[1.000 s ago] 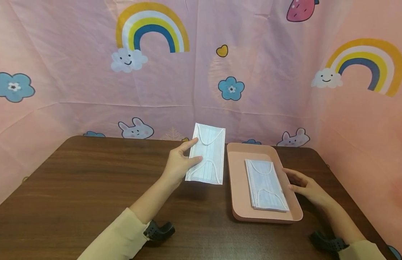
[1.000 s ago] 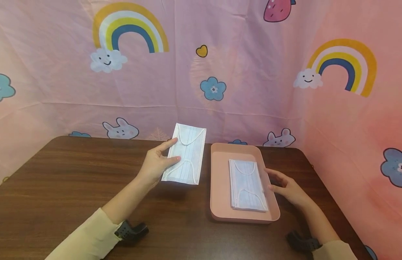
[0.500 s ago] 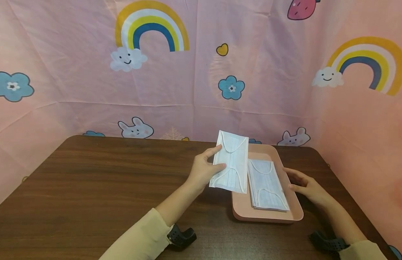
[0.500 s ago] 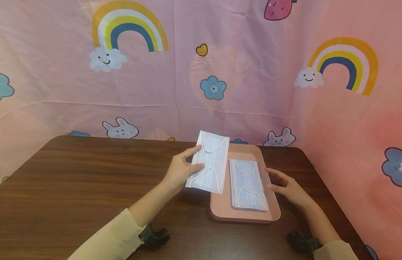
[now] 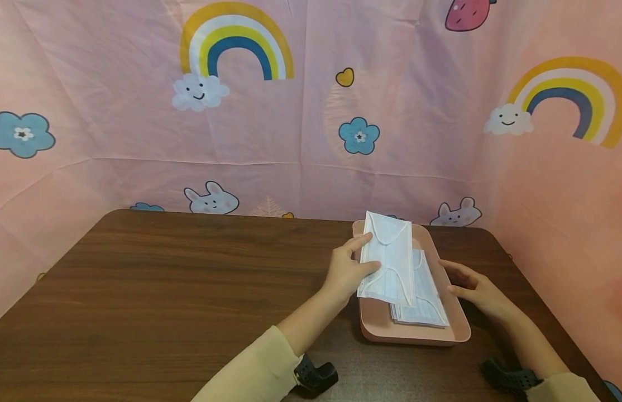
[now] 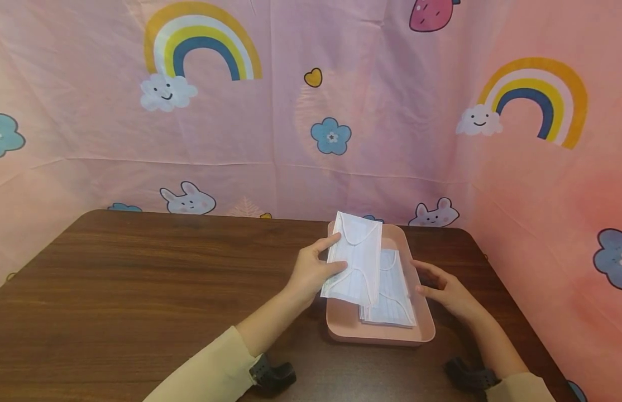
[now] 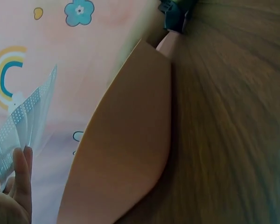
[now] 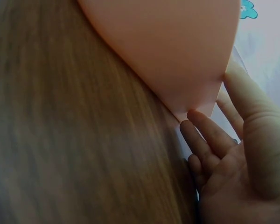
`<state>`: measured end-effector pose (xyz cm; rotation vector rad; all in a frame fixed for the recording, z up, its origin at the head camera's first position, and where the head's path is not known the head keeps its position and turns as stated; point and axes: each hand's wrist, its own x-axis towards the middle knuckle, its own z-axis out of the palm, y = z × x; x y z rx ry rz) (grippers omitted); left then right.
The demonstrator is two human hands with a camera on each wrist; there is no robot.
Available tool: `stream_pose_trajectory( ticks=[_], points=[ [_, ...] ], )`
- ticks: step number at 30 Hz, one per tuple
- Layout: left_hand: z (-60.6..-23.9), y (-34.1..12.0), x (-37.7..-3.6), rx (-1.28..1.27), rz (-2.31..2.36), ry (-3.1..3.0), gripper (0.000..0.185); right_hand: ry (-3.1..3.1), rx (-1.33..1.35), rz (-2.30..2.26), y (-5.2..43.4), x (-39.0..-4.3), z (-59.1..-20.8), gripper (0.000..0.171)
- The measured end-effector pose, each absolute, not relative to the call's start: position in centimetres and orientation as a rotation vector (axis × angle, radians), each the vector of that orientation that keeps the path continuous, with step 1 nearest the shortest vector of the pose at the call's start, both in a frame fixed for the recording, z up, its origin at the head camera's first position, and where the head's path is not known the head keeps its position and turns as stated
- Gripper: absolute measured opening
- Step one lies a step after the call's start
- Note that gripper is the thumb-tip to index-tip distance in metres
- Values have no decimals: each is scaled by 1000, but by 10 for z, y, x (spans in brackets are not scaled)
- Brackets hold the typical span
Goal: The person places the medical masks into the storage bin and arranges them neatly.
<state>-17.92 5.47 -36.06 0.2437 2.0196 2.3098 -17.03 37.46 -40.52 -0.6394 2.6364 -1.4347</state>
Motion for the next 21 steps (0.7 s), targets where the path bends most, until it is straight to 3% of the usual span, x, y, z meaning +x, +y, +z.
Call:
stream_pose_trajectory(
  ticks=[21],
  points=[
    [-372,107,-173,189,2262,2252,58,2635,-615,-1434,378,-172,-406,54]
  ],
)
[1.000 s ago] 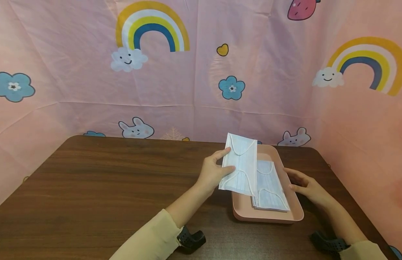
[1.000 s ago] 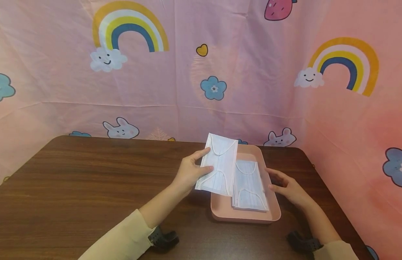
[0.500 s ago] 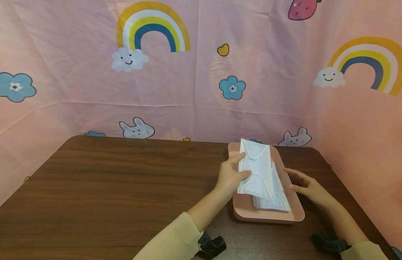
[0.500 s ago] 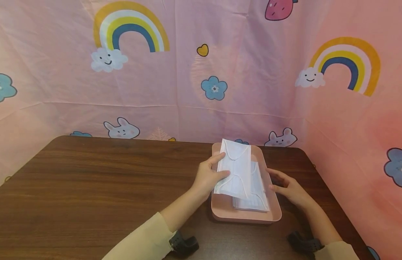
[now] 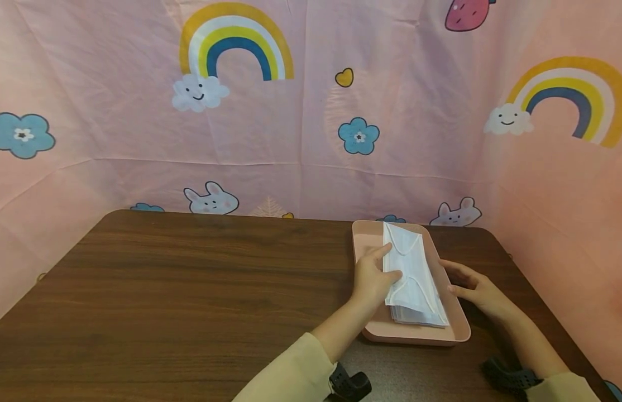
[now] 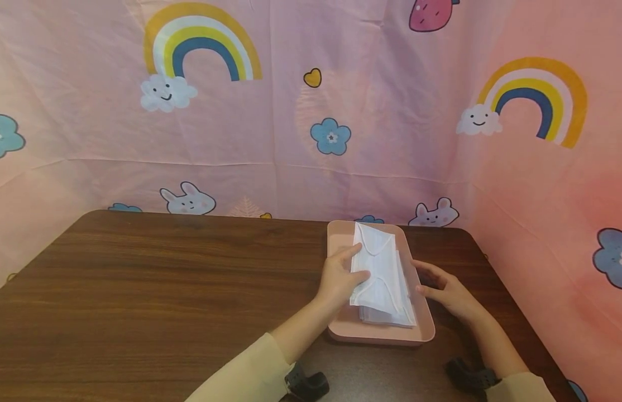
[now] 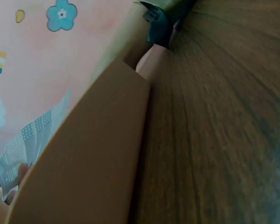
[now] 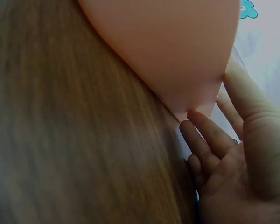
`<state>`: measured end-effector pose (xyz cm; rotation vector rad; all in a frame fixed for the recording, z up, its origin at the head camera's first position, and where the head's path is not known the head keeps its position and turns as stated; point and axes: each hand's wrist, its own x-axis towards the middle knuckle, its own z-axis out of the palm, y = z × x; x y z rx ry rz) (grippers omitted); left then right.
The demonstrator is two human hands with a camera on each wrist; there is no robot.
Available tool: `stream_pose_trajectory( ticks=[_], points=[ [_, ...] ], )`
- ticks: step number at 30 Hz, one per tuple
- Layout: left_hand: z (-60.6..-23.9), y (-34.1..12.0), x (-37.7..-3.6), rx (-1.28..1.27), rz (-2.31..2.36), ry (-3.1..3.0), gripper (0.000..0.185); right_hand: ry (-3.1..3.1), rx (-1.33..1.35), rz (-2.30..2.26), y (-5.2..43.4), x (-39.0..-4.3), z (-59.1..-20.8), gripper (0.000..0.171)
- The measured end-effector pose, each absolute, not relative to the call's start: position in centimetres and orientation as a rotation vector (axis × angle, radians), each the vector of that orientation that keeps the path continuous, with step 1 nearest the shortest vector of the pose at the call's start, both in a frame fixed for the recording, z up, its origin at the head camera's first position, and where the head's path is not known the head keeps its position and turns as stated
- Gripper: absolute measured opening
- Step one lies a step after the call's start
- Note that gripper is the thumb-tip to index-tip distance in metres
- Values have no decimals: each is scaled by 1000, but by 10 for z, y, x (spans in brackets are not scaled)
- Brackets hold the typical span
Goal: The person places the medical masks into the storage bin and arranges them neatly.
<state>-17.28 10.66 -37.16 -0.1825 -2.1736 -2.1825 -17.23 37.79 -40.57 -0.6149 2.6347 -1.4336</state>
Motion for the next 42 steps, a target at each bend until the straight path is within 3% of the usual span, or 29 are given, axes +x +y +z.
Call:
stream_pose_trajectory(
  ticks=[11,23,32,42],
  points=[
    [-375,113,-176,-155,-2058,-2302,59,2609,-641,-1480,377,-172,-406,53],
    [-381,115,-177,-170,-1936,-2563,71,2579,-708,-1525,376,-172,-406,53],
    [-385,116,-178,-306,-1608,-2767,77,2576,-667,-1526,377,-172,-407,53],
    [-387,118,-178,-375,-1232,-2902,71,2574,-709,-1516,375,-171,-404,53]
  ],
)
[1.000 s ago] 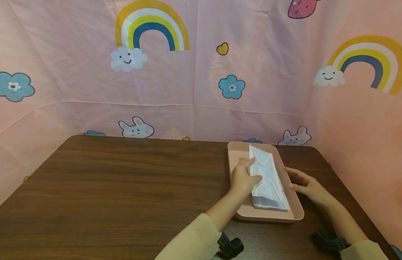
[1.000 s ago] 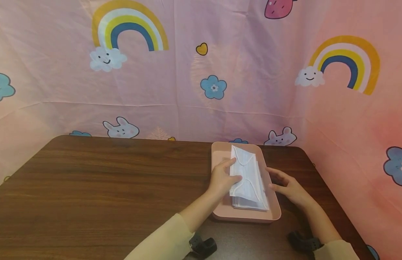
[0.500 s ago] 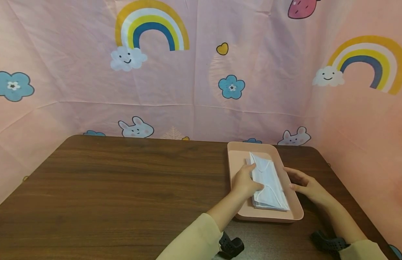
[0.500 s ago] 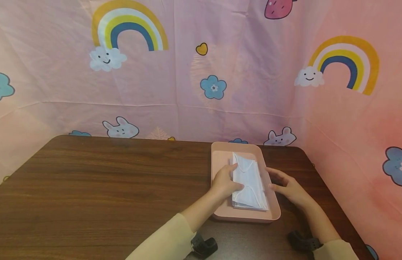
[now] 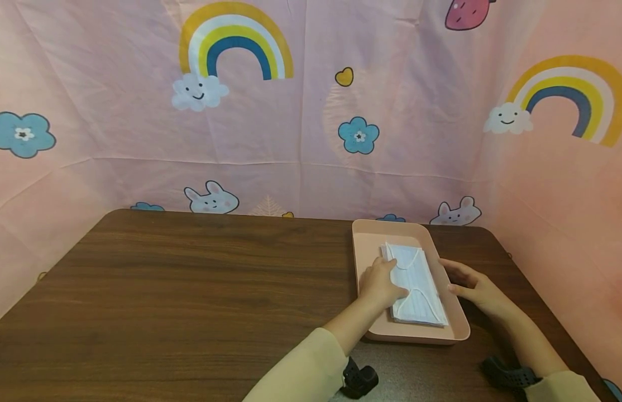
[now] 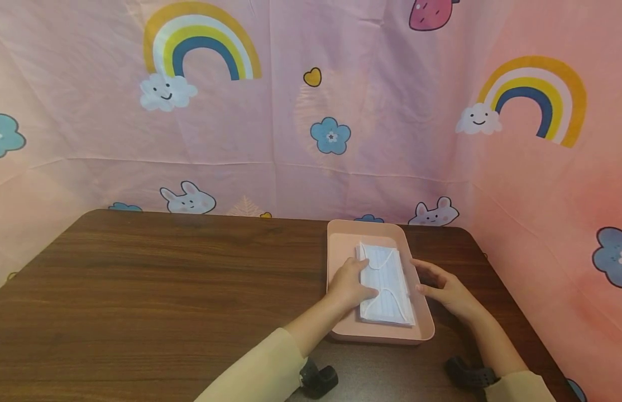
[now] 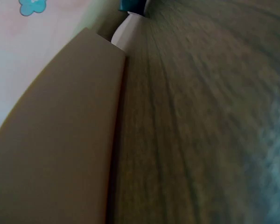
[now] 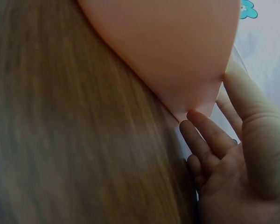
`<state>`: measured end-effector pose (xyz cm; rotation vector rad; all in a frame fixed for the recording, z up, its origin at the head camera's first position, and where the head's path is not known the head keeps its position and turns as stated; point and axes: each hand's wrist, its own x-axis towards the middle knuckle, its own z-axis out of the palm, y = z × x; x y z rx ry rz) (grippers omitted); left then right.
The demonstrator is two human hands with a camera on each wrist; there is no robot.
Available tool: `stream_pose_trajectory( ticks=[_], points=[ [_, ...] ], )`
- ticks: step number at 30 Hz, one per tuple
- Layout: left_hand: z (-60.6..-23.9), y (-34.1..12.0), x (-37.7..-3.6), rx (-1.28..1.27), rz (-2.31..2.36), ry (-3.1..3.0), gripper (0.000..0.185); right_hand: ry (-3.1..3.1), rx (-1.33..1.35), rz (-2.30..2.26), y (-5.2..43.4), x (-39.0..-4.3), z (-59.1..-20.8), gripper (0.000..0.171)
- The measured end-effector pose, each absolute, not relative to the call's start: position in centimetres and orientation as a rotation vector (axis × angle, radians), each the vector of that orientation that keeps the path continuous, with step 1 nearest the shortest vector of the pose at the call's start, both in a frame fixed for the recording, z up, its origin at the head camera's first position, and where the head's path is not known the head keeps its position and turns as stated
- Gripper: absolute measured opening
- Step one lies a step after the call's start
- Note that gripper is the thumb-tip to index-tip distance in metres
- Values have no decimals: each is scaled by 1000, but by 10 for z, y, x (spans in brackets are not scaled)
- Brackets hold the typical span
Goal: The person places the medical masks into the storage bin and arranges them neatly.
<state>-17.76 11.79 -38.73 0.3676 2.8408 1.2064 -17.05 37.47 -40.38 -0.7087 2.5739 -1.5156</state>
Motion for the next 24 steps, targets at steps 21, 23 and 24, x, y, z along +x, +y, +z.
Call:
stream_pose_trajectory(
  ticks=[21,23,24],
  points=[
    [-387,118,-173,301,1170,2834,62,2584,-648,-1514,372,-169,-402,53],
    [-387,118,-172,281,1237,2814,59,2585,-648,-1519,372,-168,-402,53],
    [-387,117,-172,277,1274,2805,58,2588,-649,-1517,371,-168,-402,52]
  ],
)
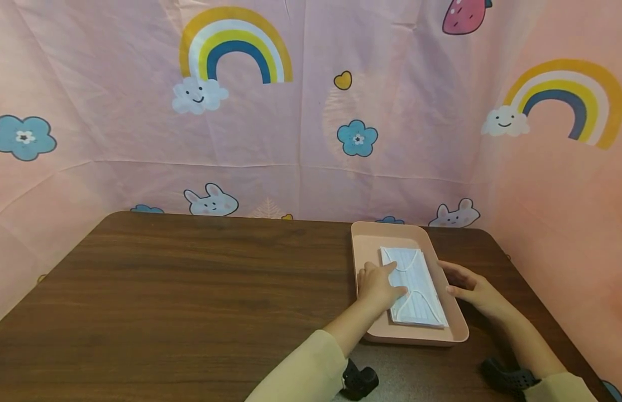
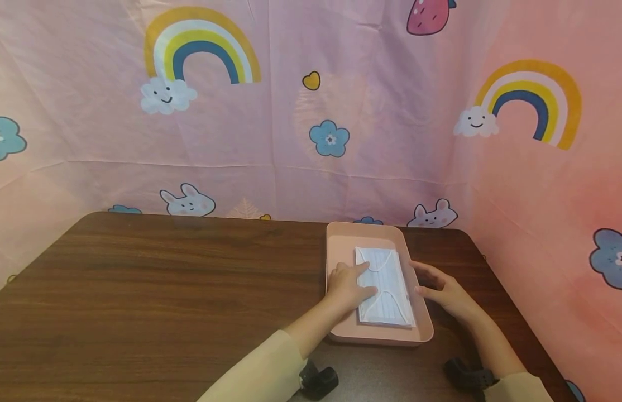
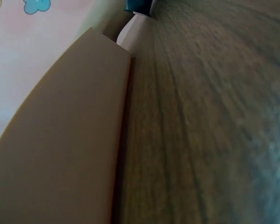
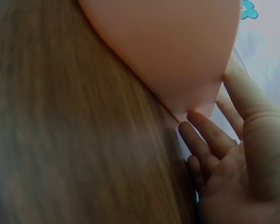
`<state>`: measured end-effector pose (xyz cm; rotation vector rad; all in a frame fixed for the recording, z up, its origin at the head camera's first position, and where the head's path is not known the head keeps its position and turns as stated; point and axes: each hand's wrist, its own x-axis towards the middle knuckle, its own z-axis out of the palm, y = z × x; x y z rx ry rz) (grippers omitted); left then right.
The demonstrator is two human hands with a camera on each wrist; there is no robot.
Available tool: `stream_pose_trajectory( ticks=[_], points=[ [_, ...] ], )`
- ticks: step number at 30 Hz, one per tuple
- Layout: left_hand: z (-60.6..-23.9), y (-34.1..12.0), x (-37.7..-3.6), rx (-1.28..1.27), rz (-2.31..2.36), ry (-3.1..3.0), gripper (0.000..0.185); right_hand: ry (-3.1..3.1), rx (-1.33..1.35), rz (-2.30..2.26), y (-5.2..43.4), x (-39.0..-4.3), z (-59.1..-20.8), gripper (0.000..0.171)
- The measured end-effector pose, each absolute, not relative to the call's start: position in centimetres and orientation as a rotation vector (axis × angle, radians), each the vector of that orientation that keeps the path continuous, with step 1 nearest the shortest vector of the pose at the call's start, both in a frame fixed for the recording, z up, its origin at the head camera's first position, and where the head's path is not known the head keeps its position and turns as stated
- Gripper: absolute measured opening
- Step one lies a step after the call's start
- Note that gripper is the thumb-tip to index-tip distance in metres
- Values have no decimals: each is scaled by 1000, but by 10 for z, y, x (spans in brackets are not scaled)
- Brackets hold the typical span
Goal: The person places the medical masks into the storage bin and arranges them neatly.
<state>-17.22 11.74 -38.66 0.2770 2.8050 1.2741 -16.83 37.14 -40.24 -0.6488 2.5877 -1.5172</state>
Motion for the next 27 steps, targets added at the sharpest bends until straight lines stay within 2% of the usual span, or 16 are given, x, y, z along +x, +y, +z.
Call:
stream_pose_trajectory(
  ticks=[7,16,27],
  points=[
    [-385,111,-170,311,1457,2770,50,2638,-613,-1464,366,-168,-403,52],
    [-374,91,-170,497,1593,2665,48,2761,-442,-1352,356,-168,-399,56],
    [-362,57,-166,669,1747,2528,38,3023,-255,-1227,346,-145,-379,53]
  ],
)
